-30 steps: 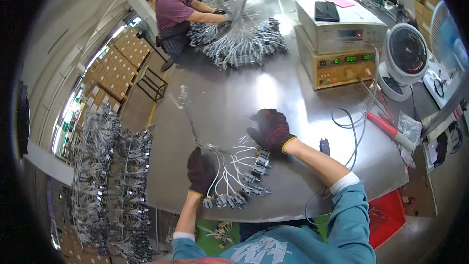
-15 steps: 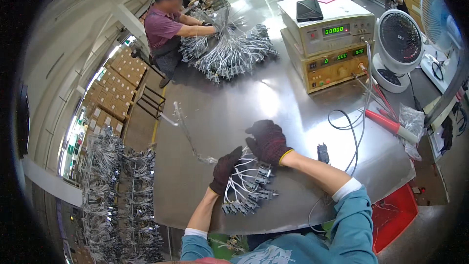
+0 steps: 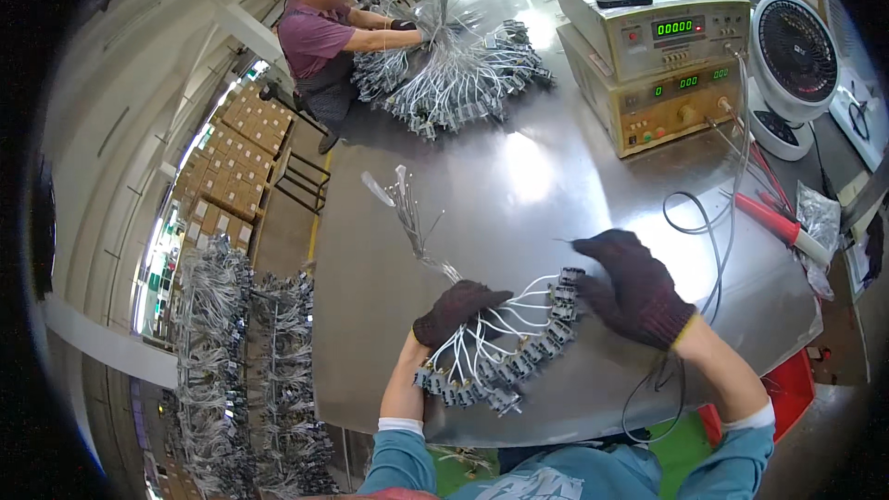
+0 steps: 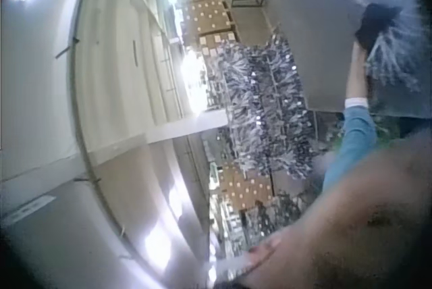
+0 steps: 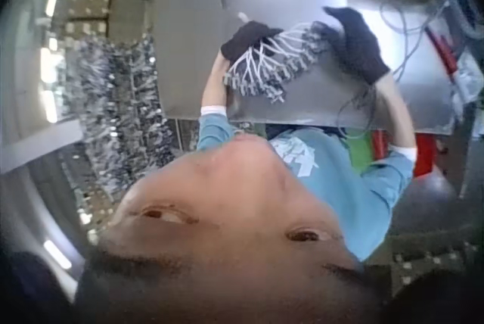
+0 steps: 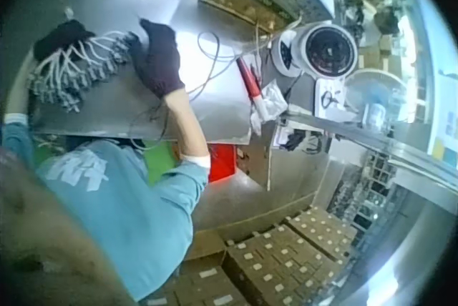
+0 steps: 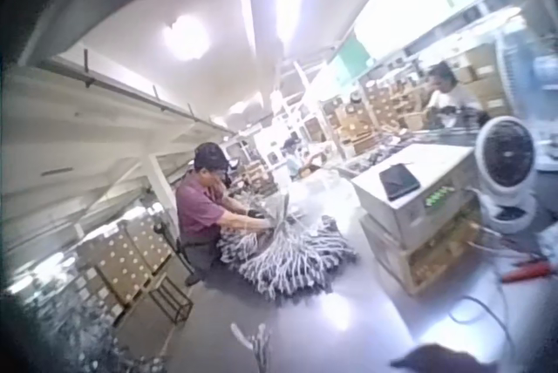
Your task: Organizing and inspecting bundles of wire harnesses on an assembly table.
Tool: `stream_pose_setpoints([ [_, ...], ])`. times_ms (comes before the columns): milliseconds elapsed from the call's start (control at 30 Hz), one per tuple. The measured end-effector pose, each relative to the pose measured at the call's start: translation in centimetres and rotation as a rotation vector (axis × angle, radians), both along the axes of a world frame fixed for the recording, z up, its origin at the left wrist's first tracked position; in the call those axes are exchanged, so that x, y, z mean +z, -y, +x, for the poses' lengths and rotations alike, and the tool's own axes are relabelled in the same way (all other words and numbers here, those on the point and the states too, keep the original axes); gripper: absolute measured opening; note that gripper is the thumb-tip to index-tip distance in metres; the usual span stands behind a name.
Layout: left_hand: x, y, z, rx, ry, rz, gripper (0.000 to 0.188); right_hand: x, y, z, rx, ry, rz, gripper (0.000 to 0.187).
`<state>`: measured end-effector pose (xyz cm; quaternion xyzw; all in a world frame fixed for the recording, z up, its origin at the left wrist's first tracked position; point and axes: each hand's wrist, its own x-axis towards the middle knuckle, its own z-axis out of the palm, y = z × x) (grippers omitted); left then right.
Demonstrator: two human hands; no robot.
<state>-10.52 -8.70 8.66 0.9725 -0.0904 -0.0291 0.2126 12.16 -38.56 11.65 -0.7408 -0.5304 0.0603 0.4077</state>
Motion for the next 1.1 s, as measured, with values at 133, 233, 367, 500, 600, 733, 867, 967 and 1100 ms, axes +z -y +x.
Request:
stream_pose_setpoints([
  [133,-0.5,-0.3,-0.2,0.039,0.002,0.038,0.061,-0.4,4.3,1.8,-0.276,0.259,-0.061,0.049],
  [233,0.0,0.8,-0.1,0.075,-0.029,0.009,0.061,-0.6,7.0,1.5,-0.259,0.107,-0.226,0.052],
  [367,-0.5,1.1,0.2,0.084,-0.116,0.054,0.066,-0.7,8.3,-0.8,-0.255,0.288,-0.338,0.067],
  [500,-1.6,-0.2,-0.9,0.026,0.03,0.004,0.06,-1.2,6.6,-2.1,-0.271,0.279,-0.377,0.053],
  [600,-2.1,-1.2,-1.5,0.053,0.113,-0.114,0.063,-3.5,6.0,-1.0,-0.238,0.438,-0.244,0.045],
  [733,-0.6,-0.9,0.4,0.009,0.118,-0.087,0.063,-2.2,6.6,-1.0,-0.195,-0.207,-0.111,0.034],
  [867,-2.2,-1.3,0.2,0.032,0.1,-0.086,0.067,-1.6,4.8,-0.8,-0.086,-0.382,-0.121,0.035],
  [967,-2.8,-1.3,-0.3,0.059,0.104,-0.131,0.072,-2.7,3.4,-0.7,-0.094,-0.477,-0.118,0.033],
  [1100,-4.3,-1.7,-0.1,0.045,0.133,-0.227,0.079,-3.0,1.6,-0.3,-0.112,-0.366,-0.083,0.031],
])
